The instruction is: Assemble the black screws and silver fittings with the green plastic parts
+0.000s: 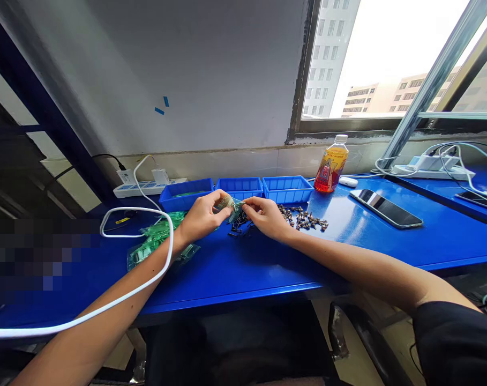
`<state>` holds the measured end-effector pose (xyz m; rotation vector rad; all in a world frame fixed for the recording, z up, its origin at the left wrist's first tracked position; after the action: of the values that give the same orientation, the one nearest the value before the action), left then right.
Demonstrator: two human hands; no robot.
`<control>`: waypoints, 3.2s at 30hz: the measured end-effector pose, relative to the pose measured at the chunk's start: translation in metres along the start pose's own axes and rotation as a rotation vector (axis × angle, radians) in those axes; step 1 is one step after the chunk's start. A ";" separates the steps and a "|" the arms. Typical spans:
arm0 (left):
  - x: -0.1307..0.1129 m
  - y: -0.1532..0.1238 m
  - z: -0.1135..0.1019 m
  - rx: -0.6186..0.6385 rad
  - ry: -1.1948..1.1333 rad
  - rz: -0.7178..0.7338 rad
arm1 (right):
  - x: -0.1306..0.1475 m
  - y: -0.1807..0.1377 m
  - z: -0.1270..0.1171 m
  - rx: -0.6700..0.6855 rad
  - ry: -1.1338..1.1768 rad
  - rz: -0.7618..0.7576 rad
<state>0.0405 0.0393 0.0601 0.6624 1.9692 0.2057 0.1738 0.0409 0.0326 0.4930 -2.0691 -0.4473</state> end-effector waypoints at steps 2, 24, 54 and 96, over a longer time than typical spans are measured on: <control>-0.001 0.000 0.000 0.001 -0.001 0.005 | 0.000 0.000 0.001 0.021 -0.009 -0.004; 0.002 0.000 0.007 0.093 0.063 0.001 | 0.002 -0.002 -0.007 -0.166 -0.131 -0.061; 0.004 -0.002 0.014 0.001 -0.032 -0.036 | -0.004 -0.002 -0.008 -0.232 0.126 -0.004; 0.028 -0.003 0.027 -0.094 -0.676 -0.289 | 0.019 -0.007 -0.003 -0.227 -0.212 -0.264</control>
<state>0.0536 0.0482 0.0246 0.3163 1.3676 -0.0977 0.1682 0.0251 0.0439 0.6054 -2.1263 -0.9144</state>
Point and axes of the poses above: each hand's wrist, its own y-axis towards the middle knuckle, its own z-axis out of the palm, x = y × z, the point moved 6 cm from there along y, towards the middle knuckle, and after that the axes turned 10 degrees about -y, right-handed, at the moved point
